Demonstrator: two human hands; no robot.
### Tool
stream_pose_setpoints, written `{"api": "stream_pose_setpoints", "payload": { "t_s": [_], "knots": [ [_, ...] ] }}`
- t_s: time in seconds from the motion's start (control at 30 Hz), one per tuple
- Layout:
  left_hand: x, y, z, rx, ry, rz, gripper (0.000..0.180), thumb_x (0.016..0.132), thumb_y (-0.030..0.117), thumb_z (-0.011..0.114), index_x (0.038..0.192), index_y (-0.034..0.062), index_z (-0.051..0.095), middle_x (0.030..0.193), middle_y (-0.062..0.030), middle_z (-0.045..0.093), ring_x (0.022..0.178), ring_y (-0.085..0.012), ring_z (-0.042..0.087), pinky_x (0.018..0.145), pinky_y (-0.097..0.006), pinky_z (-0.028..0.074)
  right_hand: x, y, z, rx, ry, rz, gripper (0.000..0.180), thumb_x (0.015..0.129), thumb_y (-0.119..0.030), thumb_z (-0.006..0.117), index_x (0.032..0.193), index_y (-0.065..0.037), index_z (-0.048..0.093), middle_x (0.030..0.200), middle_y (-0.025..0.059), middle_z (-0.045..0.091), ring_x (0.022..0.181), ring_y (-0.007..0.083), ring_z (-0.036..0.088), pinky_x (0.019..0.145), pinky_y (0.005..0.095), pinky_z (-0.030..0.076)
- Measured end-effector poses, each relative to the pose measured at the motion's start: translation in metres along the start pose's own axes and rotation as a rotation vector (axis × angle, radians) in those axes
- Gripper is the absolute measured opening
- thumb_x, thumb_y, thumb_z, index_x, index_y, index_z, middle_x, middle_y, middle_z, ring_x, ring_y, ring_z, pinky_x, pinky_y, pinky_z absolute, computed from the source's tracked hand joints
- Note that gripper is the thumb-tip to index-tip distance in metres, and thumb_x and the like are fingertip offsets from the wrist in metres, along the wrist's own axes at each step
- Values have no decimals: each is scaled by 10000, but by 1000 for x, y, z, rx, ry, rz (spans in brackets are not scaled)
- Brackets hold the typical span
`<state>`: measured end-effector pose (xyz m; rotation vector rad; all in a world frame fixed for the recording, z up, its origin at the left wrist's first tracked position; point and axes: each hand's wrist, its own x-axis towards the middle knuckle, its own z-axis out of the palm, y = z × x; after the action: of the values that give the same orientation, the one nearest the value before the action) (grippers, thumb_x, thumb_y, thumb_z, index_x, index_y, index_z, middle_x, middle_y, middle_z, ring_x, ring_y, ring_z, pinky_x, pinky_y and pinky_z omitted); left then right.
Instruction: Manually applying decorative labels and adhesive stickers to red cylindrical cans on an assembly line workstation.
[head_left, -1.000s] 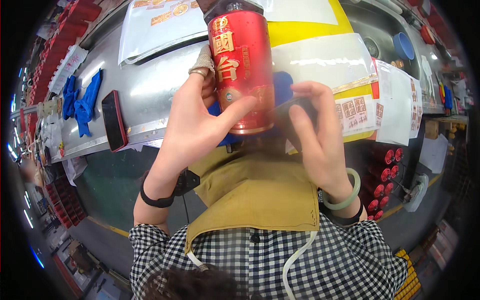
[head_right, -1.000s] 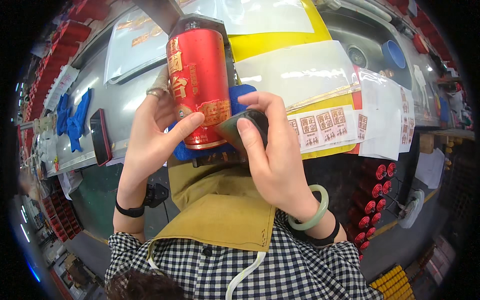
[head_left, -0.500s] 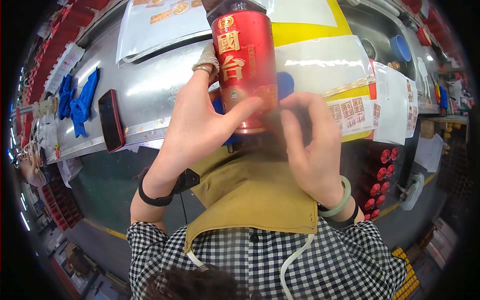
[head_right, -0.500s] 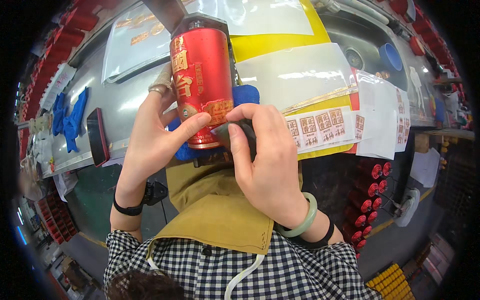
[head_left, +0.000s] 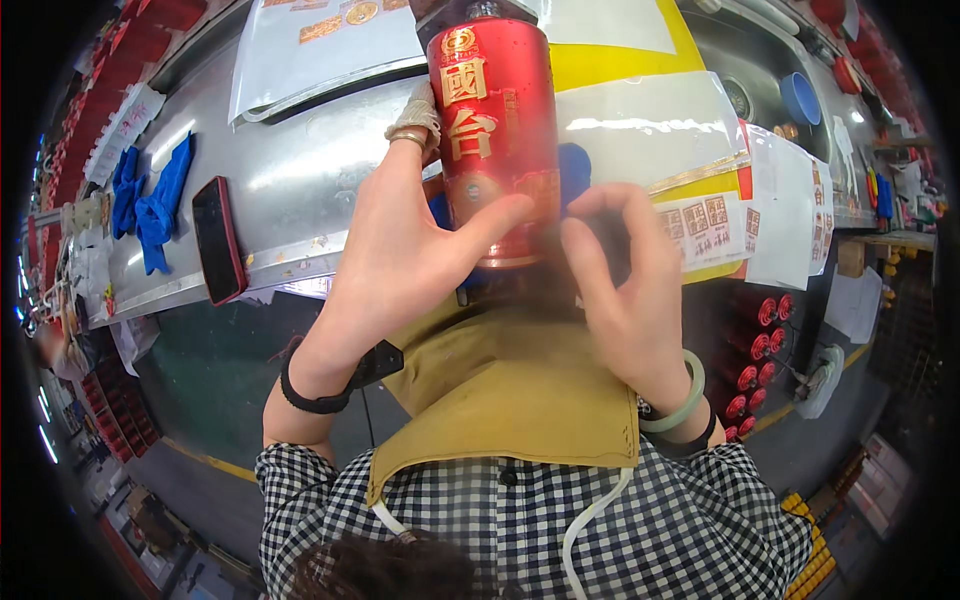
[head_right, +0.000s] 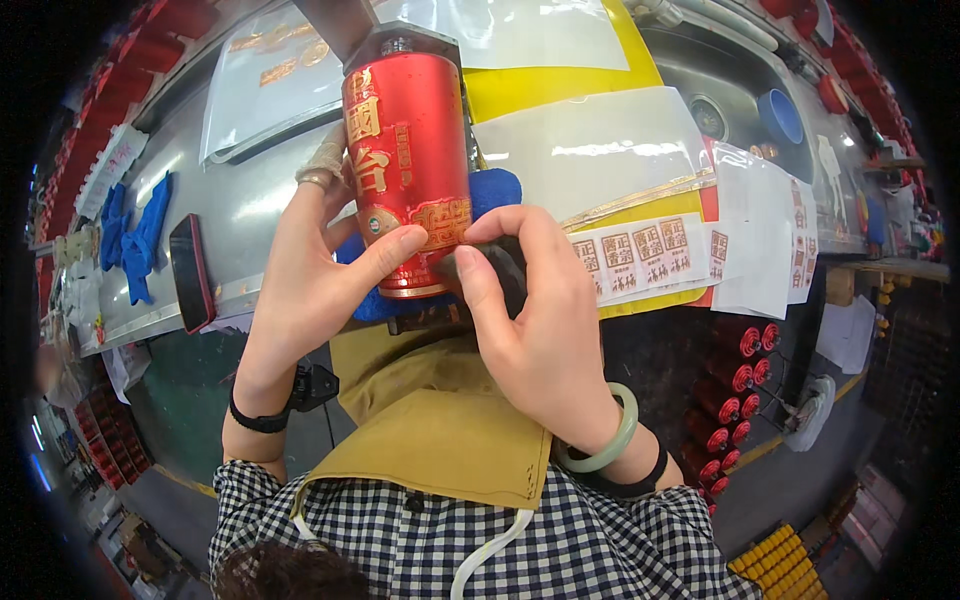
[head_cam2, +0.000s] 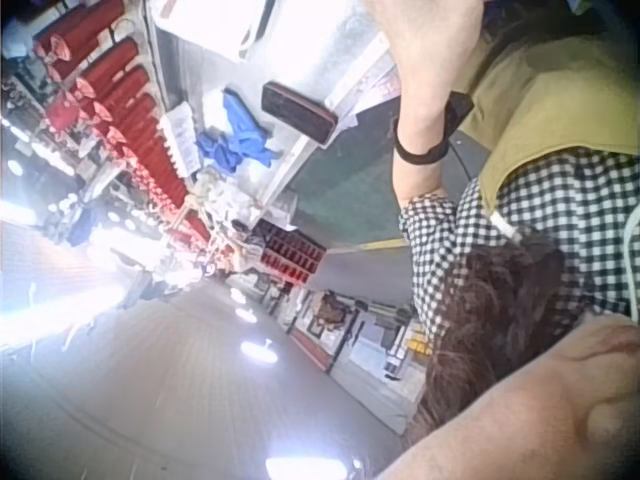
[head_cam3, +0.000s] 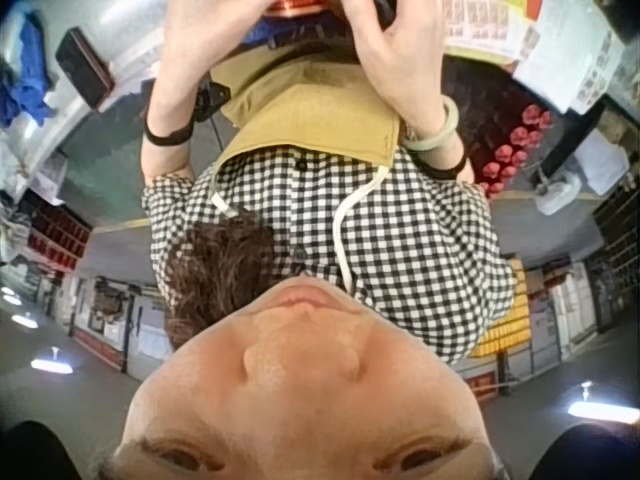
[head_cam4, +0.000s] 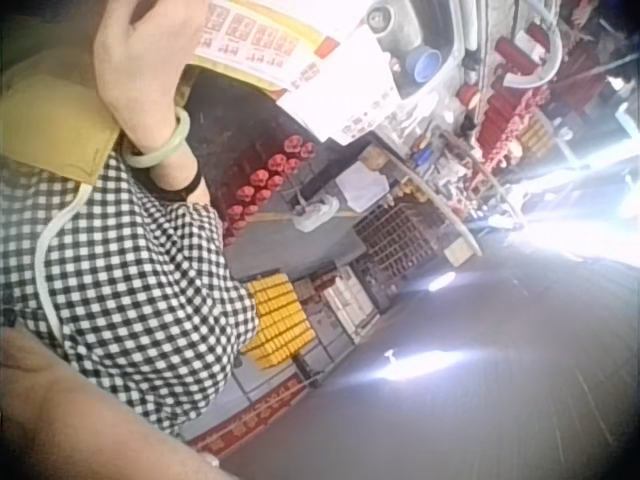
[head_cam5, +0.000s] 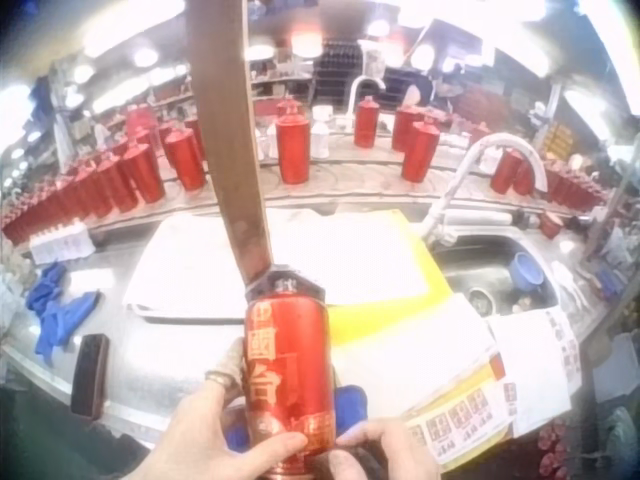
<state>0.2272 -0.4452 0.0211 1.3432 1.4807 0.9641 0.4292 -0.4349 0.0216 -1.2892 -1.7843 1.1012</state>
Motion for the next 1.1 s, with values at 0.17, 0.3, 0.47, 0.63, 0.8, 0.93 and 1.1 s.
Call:
{"api": "stream_pose_setpoints", "payload": {
  "t_s": [0.17,0.3,0.47,0.63,0.8,0.93,1.1],
  "knots": [
    [3,-4,0,26,6,64,923,880,135,814,1589,-33,248,1506,-201,453,1378,-275,492,1064,-412,509,0,14,8,117,-11,52,386,932,-218,765,1135,10,529,981,115,602,944,179,601,851,337,490],
    [3,-4,0,25,11,51,927,873,142,821,1585,-33,254,1486,-196,460,1347,-267,504,1048,-407,516,-4,6,6,55,38,111,270,951,-130,704,1113,19,548,1014,140,608,944,259,619,841,365,490],
    [3,-8,1,18,21,59,932,872,156,826,1586,-27,255,1476,-191,462,1330,-266,512,1043,-405,519,-2,5,7,-179,72,-157,201,921,-71,708,1062,9,589,988,148,602,895,323,614,796,400,491],
    [3,-5,0,21,14,73,943,868,166,832,1588,-22,254,1486,-196,456,1338,-274,510,1041,-410,521,-3,2,13,-136,64,-114,251,895,-100,747,1056,11,589,989,144,611,899,320,624,789,399,495],
    [3,-7,0,12,15,81,944,865,166,833,1588,-22,256,1493,-197,452,1342,-276,508,1039,-412,522,-2,4,16,-100,66,-31,338,842,-144,819,1044,0,589,976,126,631,886,301,648,774,383,506],
    [3,-8,0,0,24,108,946,862,170,837,1587,-20,261,1494,-194,453,1341,-276,509,1042,-414,518,0,3,15,-84,54,-34,322,843,-129,812,1038,-5,588,955,119,648,858,294,663,763,379,514],
    [2,-7,-1,20,14,65,945,863,168,834,1591,-14,259,1490,-192,455,1336,-275,512,1044,-413,514,1,3,16,-48,45,-30,318,842,-117,811,1035,-4,584,935,128,665,839,299,680,757,377,523]
  ]
}}
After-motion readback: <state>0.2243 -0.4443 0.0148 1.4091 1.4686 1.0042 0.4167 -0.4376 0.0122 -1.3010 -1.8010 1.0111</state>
